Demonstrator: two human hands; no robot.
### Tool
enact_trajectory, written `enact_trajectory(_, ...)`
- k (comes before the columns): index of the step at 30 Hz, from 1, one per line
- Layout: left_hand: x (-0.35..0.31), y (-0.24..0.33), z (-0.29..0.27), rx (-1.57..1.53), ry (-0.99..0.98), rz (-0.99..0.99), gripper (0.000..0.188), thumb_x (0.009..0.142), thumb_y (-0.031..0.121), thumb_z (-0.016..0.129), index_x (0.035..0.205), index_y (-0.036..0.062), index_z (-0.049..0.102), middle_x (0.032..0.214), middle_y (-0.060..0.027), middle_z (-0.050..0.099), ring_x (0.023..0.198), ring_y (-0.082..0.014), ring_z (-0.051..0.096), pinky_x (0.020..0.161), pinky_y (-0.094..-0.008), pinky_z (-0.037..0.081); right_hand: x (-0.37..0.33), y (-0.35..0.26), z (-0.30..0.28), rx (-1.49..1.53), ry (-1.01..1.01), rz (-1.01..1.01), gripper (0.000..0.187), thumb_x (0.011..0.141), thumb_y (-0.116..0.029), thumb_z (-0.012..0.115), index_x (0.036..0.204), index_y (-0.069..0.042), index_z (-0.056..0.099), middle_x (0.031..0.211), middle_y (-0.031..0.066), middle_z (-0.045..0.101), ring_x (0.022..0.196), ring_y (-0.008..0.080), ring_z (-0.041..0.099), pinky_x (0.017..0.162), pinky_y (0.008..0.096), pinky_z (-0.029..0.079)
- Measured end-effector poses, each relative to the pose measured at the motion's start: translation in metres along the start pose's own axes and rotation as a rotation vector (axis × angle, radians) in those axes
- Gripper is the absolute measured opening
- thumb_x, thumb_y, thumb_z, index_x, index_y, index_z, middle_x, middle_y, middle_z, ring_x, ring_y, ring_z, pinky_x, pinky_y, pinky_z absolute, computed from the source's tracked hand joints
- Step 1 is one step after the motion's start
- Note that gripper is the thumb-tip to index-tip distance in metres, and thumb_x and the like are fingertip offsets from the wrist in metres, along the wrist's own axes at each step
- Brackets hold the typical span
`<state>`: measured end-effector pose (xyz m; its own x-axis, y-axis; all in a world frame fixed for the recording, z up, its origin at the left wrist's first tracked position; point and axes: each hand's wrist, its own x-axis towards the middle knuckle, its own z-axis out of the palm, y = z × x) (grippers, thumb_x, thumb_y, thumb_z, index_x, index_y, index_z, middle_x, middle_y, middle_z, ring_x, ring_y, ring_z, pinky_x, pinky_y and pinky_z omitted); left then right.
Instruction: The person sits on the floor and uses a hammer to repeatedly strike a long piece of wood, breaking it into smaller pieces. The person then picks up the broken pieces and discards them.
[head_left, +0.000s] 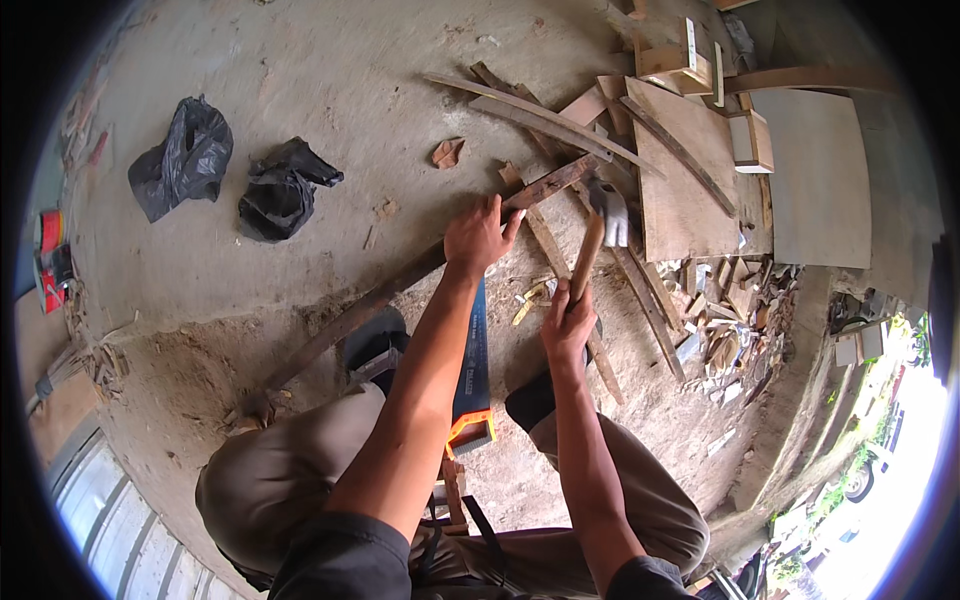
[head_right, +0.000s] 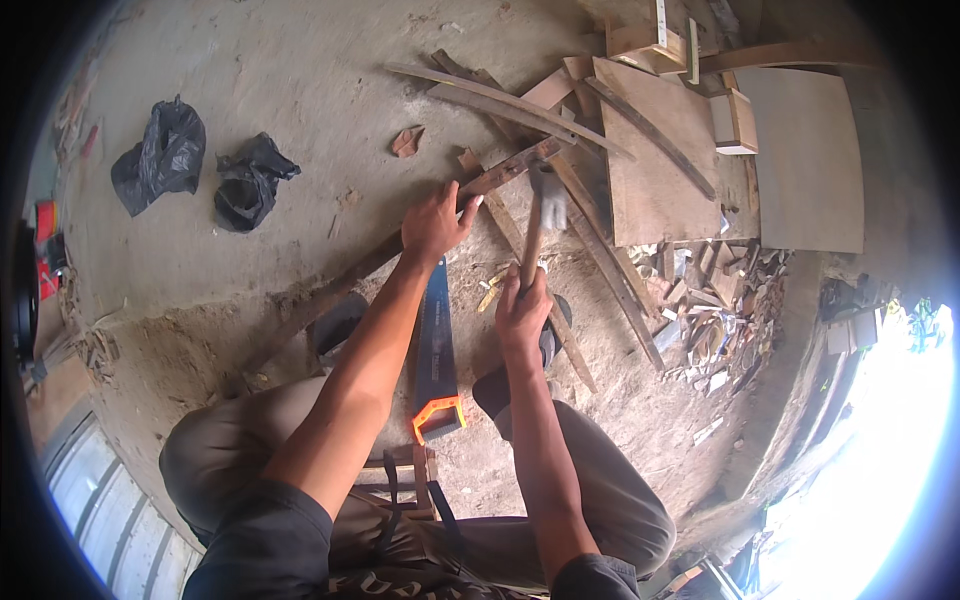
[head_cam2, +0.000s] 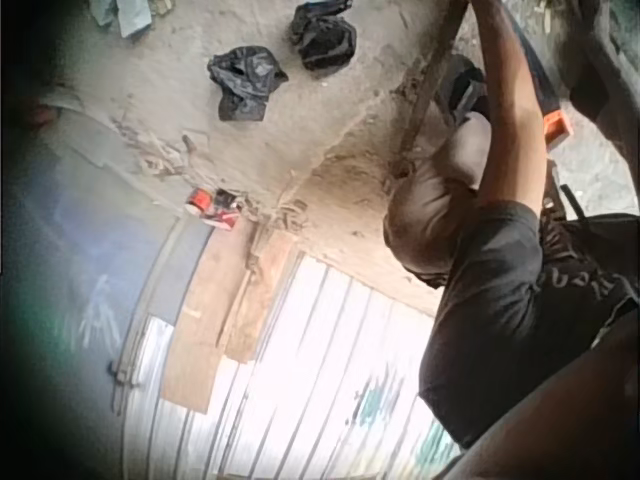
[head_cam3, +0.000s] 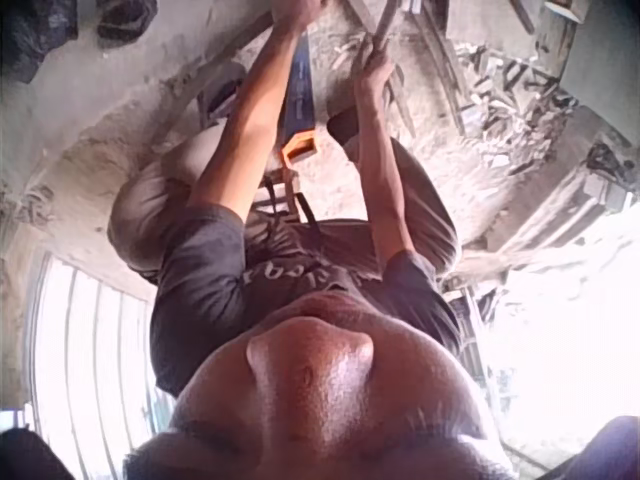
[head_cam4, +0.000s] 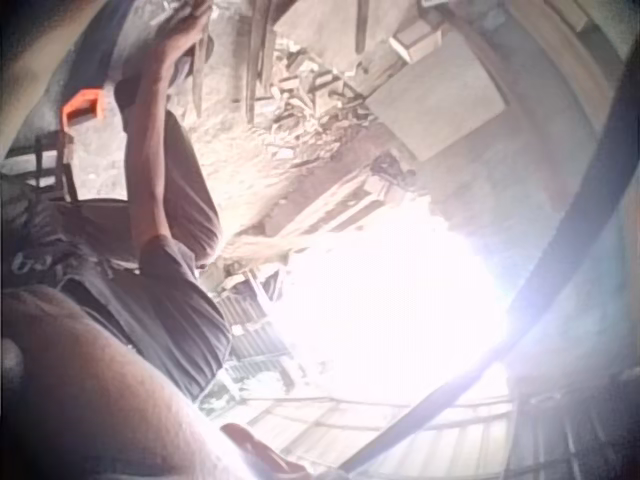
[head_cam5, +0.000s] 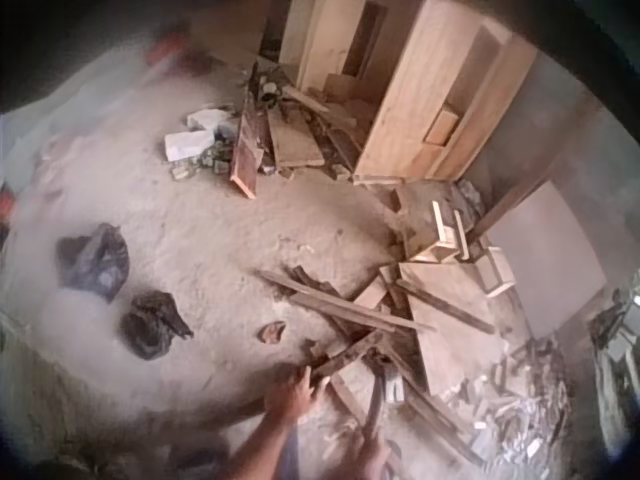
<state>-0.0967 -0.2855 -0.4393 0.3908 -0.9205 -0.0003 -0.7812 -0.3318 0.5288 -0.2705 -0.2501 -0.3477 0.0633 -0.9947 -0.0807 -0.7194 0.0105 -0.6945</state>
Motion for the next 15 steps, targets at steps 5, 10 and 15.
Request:
enact_trajectory(5,0.004,-0.002,0.001,0.046,-0.06,0.023,0.06,0.098,0.056,0.044,0.122,0.0036,0.062,0.096,-0.0182,0.072,0.081,-0.0361,0.071,0.069,-0.0441,0.058,0.003,0.026,0.0,-0.134,-0.05,0.069,0.026,0.099,-0.024,0.058,0.092,0.002,0.057,0.062,0.0216,0.059,0.058,0.0423,0.063,0.053,0.0467,0.045)
enact_trajectory(10,-0.004,-0.006,0.001,0.05,0.027,0.0,0.057,0.099,0.055,0.043,0.119,0.0048,0.061,0.092,-0.0168,0.071,0.08,-0.0344,0.071,0.068,-0.0442,0.057,0.001,-0.004,-0.011,-0.062,0.07,0.018,0.028,0.099,-0.027,0.059,0.088,-0.001,0.054,0.059,0.0214,0.058,0.057,0.0402,0.065,0.049,0.0459,0.045)
enact_trajectory(15,0.002,-0.002,0.002,0.096,-0.017,0.032,0.058,0.099,0.055,0.042,0.122,0.0052,0.06,0.095,-0.0166,0.071,0.082,-0.0338,0.071,0.069,-0.0432,0.058,0.005,0.0,-0.005,-0.192,-0.019,-0.063,0.026,0.098,-0.025,0.06,0.088,-0.003,0.052,0.062,0.0237,0.061,0.062,0.0429,0.066,0.05,0.0488,0.047)
